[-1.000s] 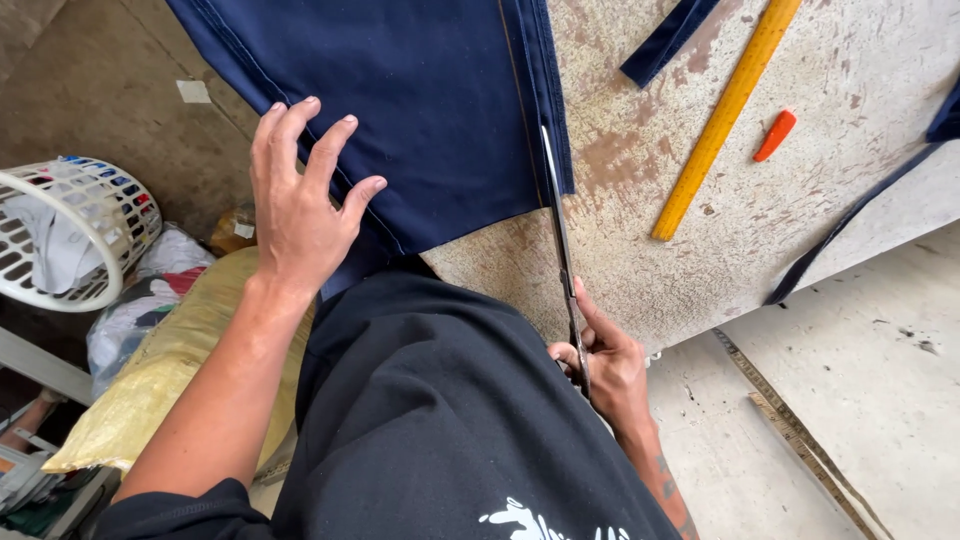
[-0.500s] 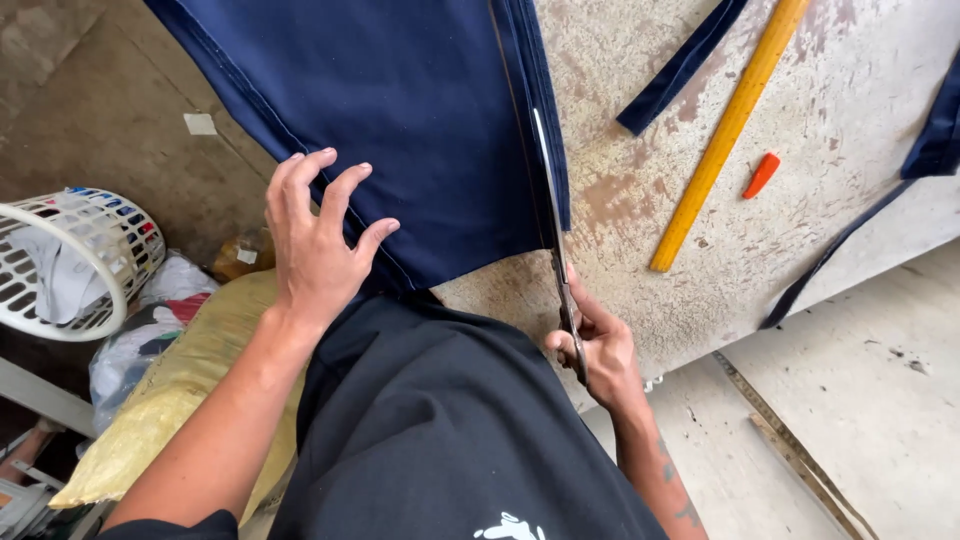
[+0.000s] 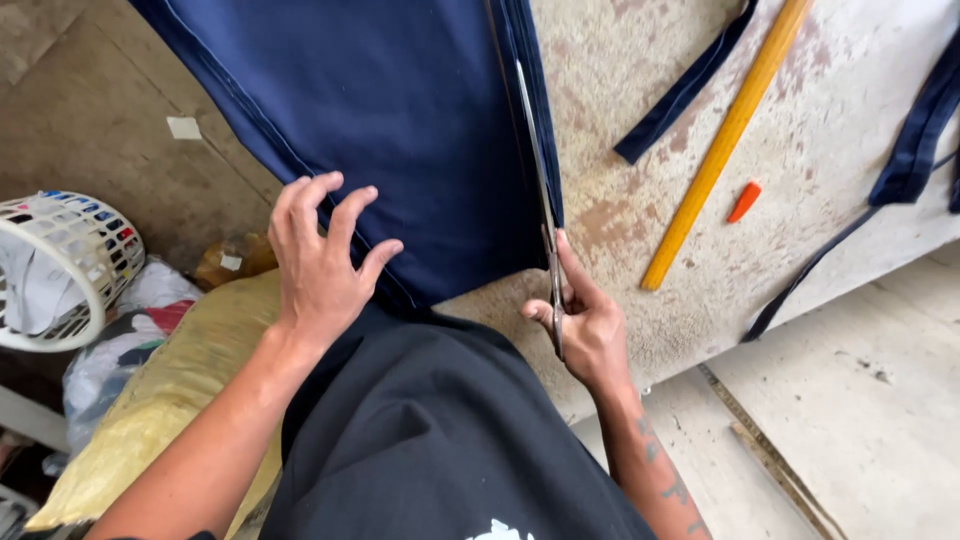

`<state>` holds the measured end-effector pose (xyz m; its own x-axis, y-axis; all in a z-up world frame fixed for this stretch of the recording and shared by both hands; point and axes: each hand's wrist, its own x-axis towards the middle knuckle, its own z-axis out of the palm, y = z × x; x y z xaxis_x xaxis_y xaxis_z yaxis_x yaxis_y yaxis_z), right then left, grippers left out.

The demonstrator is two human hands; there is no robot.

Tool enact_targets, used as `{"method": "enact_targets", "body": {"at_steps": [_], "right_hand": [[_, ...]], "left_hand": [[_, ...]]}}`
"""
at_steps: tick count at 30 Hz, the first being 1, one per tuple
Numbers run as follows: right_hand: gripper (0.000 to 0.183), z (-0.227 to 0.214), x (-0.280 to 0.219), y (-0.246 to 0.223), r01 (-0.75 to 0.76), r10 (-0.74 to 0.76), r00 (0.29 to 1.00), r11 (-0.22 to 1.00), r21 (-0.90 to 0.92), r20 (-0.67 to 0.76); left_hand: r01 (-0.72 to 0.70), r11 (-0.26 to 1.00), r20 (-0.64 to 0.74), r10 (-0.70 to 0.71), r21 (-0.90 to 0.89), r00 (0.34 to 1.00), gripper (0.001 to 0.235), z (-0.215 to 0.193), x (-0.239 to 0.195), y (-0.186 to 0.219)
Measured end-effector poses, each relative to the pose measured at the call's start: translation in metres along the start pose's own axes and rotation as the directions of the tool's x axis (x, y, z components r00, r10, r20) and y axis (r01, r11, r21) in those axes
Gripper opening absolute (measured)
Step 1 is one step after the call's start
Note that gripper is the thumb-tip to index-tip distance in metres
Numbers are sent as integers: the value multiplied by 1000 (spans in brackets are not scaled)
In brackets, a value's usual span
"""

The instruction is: Cutting long strips and trimming smaller pieces of blue fabric using tailor's shears on a cutting table.

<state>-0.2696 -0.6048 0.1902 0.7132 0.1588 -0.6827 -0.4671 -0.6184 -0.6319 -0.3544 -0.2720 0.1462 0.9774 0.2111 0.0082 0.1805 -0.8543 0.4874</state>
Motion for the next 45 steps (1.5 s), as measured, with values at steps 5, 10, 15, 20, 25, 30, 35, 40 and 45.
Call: {"method": "enact_targets", "body": {"at_steps": [5,10,15,20,25,30,35,40,45], "right_hand": [[97,-4,6,11,108,-124,989,975,-193,-74],[99,-6,5,-10,54,-62,997,987,-151,-51],[100,-6,39,-50,-8,11,1000,995,-104,29],[95,0,46,-72,10,-11,1000,990,-142,-6],[94,-1,43,-69,-2,-1,1000,991,-136,-28],[109,5,65,-96,-47,50,999,976,-213,8],[97,14,82,-115,-40,41,999,989,-143,5],[98,4,82,-119,-67,66,998,987,-149,-13],[105,9,96,-125,-86,84,996,973,-216,-18]], "left_hand": [[-18,1000,2,18,26,1000,65,-2,-3,-3],[-24,998,-40,26,54,999,66,3,-4,-3],[-9,998,-43,12,65,999,63,3,-9,-1],[-23,995,-21,25,97,999,55,-3,1,-6],[10,995,17,-11,98,1000,46,-28,18,8],[-1,993,146,-17,121,989,48,-36,21,2],[-27,994,308,-5,101,951,48,-45,32,-6],[4,998,572,-36,57,820,44,-65,69,-7],[-49,999,705,21,19,709,51,-69,99,-19]]}}
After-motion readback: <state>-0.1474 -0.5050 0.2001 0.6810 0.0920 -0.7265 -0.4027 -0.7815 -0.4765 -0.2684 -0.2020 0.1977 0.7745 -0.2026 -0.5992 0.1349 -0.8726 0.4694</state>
